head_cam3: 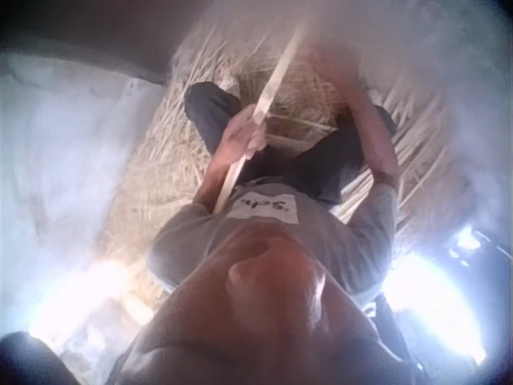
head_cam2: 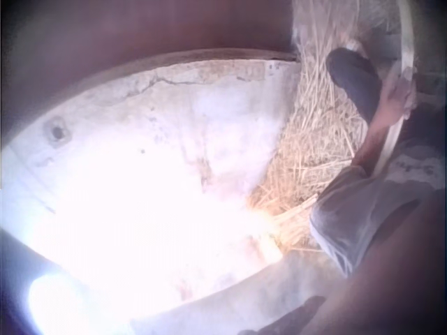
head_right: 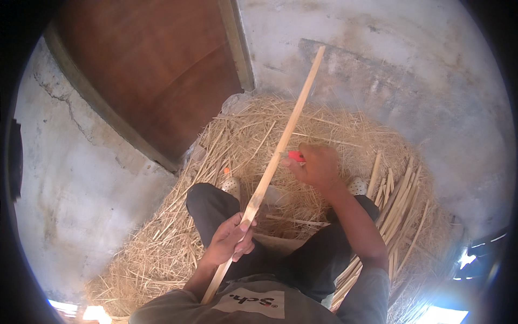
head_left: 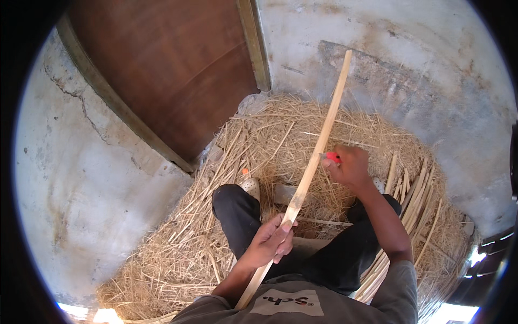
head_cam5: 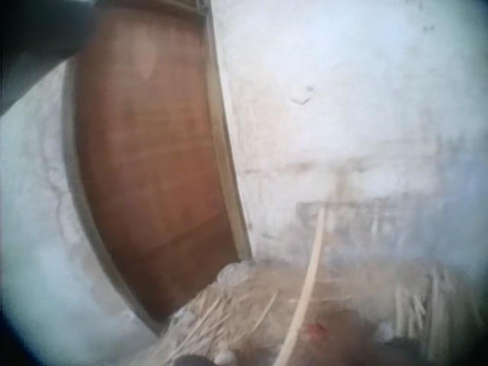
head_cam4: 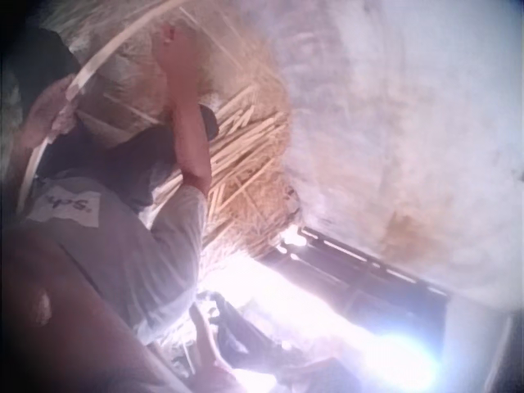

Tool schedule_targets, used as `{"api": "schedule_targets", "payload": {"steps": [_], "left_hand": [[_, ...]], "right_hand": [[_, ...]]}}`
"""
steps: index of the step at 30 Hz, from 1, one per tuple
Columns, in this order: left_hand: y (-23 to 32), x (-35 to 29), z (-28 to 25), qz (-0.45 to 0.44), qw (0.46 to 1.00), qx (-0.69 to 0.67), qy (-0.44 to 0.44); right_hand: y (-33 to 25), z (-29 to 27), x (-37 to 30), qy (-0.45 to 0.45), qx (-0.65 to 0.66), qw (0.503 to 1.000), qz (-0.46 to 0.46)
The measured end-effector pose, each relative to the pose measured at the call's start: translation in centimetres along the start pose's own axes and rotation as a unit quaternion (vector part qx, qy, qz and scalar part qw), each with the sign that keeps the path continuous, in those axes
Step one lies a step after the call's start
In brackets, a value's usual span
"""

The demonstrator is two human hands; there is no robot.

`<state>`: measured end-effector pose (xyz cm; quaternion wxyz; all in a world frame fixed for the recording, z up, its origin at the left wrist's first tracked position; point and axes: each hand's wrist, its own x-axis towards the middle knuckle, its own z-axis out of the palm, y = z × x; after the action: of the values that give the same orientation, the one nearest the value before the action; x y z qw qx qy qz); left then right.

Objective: The person sits on a bed of straw and uses a red utility knife to split a long, thin bamboo stick into smaller strips. They hold the stick with their left hand and carefully shave off thin layers with the knife in their right hand, repeating the process along the length of the stick.

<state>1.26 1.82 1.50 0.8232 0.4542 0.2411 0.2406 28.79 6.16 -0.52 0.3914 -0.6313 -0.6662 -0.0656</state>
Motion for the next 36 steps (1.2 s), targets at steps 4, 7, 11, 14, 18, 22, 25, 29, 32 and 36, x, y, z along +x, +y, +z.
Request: {"api": "schedule_targets", "payload": {"steps": [4, 7, 11, 14, 18, 22, 25, 29, 32, 36], "left_hand": [[-0.4, 0.1, -0.4, -0.012, 0.986, -0.168, -0.020], [-0.7, 0.3, -0.1, -0.005, 0.991, -0.132, -0.011], [-0.2, 0.0, 0.7, -0.019, 0.987, -0.162, -0.010], [-0.3, 0.2, 0.9, -0.015, 0.986, -0.167, -0.007], [-0.3, -0.5, 0.9, -0.011, 0.981, -0.192, -0.034], [-0.7, -0.6, 0.6, -0.016, 0.980, -0.197, -0.020], [-0.6, -0.5, 0.9, -0.026, 0.980, -0.194, -0.028], [-0.3, -0.8, 0.9, -0.015, 0.984, -0.175, -0.029], [-0.4, -0.6, 0.8, -0.017, 0.984, -0.175, -0.024], [-1.6, -2.9, 0.6, -0.034, 0.987, -0.152, -0.049]], "right_hand": [[-3.6, 0.3, -2.7, -0.020, 0.014, 0.996, -0.088], [-3.4, 0.1, -2.0, -0.005, 0.016, 0.990, -0.140], [-2.0, 0.1, -1.0, 0.006, -0.031, 0.989, -0.145], [-1.3, 0.2, -0.2, 0.036, -0.052, 0.985, -0.159], [0.7, 0.2, 0.3, 0.051, -0.057, 0.990, -0.118], [-2.2, 0.0, -0.7, 0.041, -0.069, 0.984, -0.159], [-0.6, -0.6, 0.9, 0.051, -0.087, 0.979, -0.175], [-0.1, -0.4, 2.3, 0.074, -0.102, 0.972, -0.199], [0.6, -0.2, 3.0, 0.082, -0.127, 0.964, -0.219], [5.7, -0.8, 4.6, 0.027, -0.168, 0.983, 0.062]]}}
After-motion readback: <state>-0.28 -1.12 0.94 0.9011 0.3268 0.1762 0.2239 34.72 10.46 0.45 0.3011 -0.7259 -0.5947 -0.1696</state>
